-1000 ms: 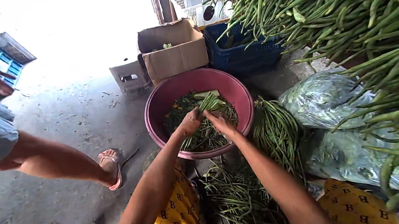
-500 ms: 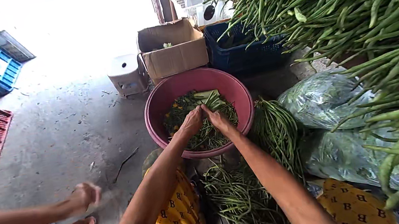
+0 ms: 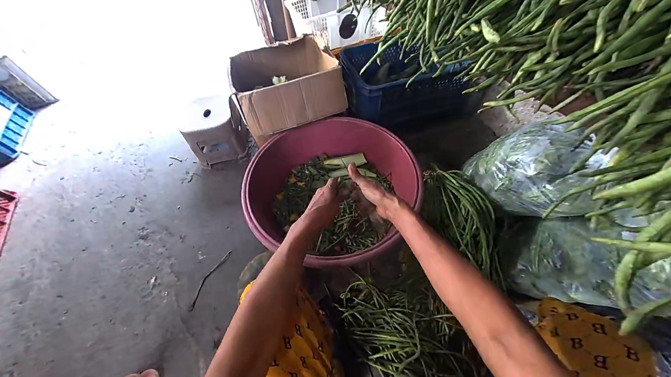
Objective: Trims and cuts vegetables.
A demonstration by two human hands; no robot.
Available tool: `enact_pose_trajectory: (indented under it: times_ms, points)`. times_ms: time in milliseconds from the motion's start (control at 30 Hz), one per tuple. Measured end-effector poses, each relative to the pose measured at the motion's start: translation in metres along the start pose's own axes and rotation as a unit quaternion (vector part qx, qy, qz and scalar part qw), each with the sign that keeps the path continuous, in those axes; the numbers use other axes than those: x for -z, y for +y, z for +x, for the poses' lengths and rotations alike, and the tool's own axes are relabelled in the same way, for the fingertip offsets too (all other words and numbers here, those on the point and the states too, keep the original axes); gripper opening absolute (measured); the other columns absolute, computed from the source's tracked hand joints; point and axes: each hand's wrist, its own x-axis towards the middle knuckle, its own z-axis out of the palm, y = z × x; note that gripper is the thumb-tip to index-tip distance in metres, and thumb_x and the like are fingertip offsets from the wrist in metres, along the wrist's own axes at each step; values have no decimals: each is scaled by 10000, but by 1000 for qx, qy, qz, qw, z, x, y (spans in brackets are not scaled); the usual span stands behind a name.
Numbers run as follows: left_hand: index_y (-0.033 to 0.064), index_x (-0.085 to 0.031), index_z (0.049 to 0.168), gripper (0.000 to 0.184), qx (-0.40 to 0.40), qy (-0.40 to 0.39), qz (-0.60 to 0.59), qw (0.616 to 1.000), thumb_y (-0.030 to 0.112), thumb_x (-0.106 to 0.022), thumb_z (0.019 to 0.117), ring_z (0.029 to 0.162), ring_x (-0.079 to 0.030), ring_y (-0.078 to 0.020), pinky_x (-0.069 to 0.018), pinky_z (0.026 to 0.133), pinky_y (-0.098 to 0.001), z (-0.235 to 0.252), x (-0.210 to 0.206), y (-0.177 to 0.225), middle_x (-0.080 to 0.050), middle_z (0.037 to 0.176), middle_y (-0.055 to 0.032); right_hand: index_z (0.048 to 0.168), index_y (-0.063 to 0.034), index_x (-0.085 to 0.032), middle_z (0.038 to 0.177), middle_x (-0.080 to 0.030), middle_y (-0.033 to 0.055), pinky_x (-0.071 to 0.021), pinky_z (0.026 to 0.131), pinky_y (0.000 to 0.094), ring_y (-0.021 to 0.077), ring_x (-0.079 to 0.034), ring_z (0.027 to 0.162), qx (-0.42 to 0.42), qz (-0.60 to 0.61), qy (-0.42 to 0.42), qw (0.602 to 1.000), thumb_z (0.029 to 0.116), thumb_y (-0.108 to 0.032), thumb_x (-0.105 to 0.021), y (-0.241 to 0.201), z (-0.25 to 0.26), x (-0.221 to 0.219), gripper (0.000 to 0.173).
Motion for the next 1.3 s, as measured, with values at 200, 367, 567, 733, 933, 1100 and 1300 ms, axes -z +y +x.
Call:
enact_pose_trajectory:
  times_ms: [200,367,567,733,933,1100,1300]
  points:
    - [66,-265,1593,561,-49,-61,-113,991,187,-489,1094,867,-624,-203,-530,838,-386,1,-4,0,-649,1103,-179,1181,6,-596,958,-606,149,-489,696,373,189,-552,766,188,-154,-17,970,1042,-304,-611,0,1,10,340]
    - [57,-323,1538,454,-59,-104,-269,956,164,-419,1107,881,-651,-114,-558,824,-288,-3,4,-1,-643,1125,-95,1173,3,-611,925,-621,91,-495,642,293,111,-557,708,233,-102,-35,967,1056,-182,-568,9,6,16,223]
    - [48,-326,1575,478,-40,-87,-237,967,234,-327,1135,863,-629,-116,-538,805,-282,-1,3,-9,-624,1216,-129,1213,-17,-576,830,-536,53,-402,528,236,74,-434,572,176,-108,-46,977,1061,-185,-568,8,7,12,227]
    - [127,-406,1531,666,8,-94,-307,947,514,-77,1102,836,-643,-95,-544,763,-265,2,4,-17,-664,1173,-54,1230,-3,-589,876,-602,60,-422,537,217,59,-491,596,195,-67,-35,978,1069,-179,-545,14,7,7,243]
    - [-20,-477,1389,358,26,-116,-187,975,197,-460,1105,852,-618,-129,-541,803,-287,-1,12,-13,-621,1091,-131,1227,-70,-607,782,-509,60,-369,515,285,111,-383,549,197,-86,60,975,1068,-268,-554,14,11,19,259]
    - [-61,-517,1339,384,4,-74,-17,997,241,-459,1109,944,-629,-308,-505,910,-477,3,7,-13,-634,1084,-241,1261,-97,-591,733,-469,39,-363,479,279,107,-364,509,161,-56,88,981,1075,-341,-534,11,12,22,312]
    - [-21,-525,1343,383,34,-4,-74,997,269,-398,1127,957,-613,-330,-490,894,-513,4,10,-11,-626,1101,-241,1393,-61,-471,823,-530,41,-467,541,293,120,-470,568,85,52,84,992,1078,-594,-300,29,21,15,642]
